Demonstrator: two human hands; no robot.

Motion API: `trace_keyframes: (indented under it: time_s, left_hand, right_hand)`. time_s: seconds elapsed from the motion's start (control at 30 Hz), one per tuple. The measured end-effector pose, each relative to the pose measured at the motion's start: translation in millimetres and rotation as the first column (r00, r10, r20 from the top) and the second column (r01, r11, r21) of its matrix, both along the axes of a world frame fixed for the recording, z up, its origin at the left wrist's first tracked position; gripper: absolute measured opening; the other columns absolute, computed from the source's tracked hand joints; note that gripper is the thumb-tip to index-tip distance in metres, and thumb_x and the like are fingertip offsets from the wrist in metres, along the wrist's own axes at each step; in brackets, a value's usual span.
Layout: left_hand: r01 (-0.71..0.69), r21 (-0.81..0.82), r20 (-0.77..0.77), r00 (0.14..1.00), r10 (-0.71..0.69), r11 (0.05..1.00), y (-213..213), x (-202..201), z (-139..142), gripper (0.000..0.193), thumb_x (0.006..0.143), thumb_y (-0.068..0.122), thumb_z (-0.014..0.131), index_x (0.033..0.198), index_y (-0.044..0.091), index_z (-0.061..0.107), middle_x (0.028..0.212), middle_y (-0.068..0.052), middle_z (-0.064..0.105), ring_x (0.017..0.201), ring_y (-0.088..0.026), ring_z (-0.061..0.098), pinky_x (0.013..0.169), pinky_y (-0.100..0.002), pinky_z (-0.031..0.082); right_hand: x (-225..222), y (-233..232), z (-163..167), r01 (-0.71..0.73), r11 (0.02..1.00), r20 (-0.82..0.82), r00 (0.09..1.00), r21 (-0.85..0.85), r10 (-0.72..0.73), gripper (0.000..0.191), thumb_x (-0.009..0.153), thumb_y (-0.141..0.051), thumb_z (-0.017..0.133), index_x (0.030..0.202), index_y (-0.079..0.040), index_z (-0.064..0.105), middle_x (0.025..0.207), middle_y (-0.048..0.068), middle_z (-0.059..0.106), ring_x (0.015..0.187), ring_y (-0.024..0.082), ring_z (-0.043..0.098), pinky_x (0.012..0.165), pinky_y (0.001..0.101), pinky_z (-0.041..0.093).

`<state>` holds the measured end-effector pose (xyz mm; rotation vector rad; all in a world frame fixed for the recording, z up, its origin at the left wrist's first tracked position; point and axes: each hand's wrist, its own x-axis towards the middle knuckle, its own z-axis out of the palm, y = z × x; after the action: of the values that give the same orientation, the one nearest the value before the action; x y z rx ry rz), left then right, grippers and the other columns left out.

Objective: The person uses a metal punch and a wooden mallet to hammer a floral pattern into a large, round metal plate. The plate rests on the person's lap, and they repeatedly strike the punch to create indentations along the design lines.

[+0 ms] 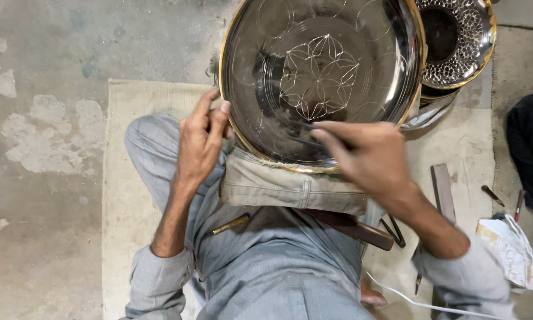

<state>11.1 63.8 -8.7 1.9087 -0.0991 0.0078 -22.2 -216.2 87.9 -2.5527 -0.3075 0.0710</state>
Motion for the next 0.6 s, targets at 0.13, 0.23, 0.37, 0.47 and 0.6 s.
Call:
trace_keyframes:
  time_s: [0.13,0.23,0.37,0.47,0.6]
  left_hand:
    - [-0.035,0.075,0.039,0.999,0.032,0.997,11.1,20.7,7.1,0.038,0.111,0.031,0.05,0.139,0.008,0.063,0.068,0.0,0.067,0.055,-0.007,0.062,0.049,-0.028,0.051]
    - [-0.018,0.084,0.122,0.992,0.007,0.996,12.2,33.3,14.2,0.036,0.114,0.03,0.052,0.136,0.006,0.066,0.068,-0.002,0.065,0.06,-0.008,0.062,0.053,-0.029,0.048]
    - [-0.031,0.137,0.129,0.992,0.014,0.99,3.7,38.8,21.6,0.033,0.113,0.028,0.052,0.13,0.003,0.066,0.063,-0.004,0.061,0.056,-0.01,0.059,0.051,-0.031,0.045]
    - [-0.032,0.161,0.014,0.999,0.031,0.986,1.3,27.6,25.7,0.029,0.11,0.026,0.051,0.12,0.002,0.064,0.059,-0.003,0.061,0.052,-0.01,0.059,0.047,-0.032,0.044]
    - [0.097,0.179,-0.082,0.993,-0.083,0.979,0.6,-9.7,29.7,0.028,0.109,0.026,0.054,0.101,-0.001,0.058,0.059,-0.003,0.064,0.052,-0.011,0.061,0.051,-0.033,0.046]
  right_hand:
    - [-27.5,-47.3,1.7,0.246,0.863,-0.034,0.966,0.442,-0.258,0.021,0.102,-0.014,0.073,0.119,-0.001,0.076,0.092,0.009,0.074,0.065,0.009,0.065,0.056,0.0217,0.052]
    - [-39.6,-65.0,-16.1,0.35,0.679,-0.157,0.931,0.645,-0.33,0.022,0.107,-0.012,0.07,0.12,0.004,0.074,0.095,0.01,0.073,0.07,0.008,0.062,0.062,0.0208,0.051]
    - [-40.0,-70.1,-30.0,0.368,0.583,-0.243,0.928,0.724,-0.284,0.022,0.107,-0.009,0.067,0.12,0.007,0.073,0.088,0.009,0.071,0.069,0.009,0.063,0.063,0.0215,0.053]
    - [-22.5,-70.0,-25.7,0.331,0.616,-0.193,0.94,0.715,-0.281,0.022,0.107,-0.009,0.068,0.12,0.007,0.073,0.087,0.011,0.072,0.067,0.011,0.064,0.062,0.0224,0.054]
    - [24.7,-78.4,-19.1,0.183,0.724,0.024,0.964,0.665,-0.265,0.021,0.112,-0.01,0.069,0.122,0.007,0.073,0.091,0.015,0.073,0.064,0.013,0.068,0.061,0.0253,0.057]
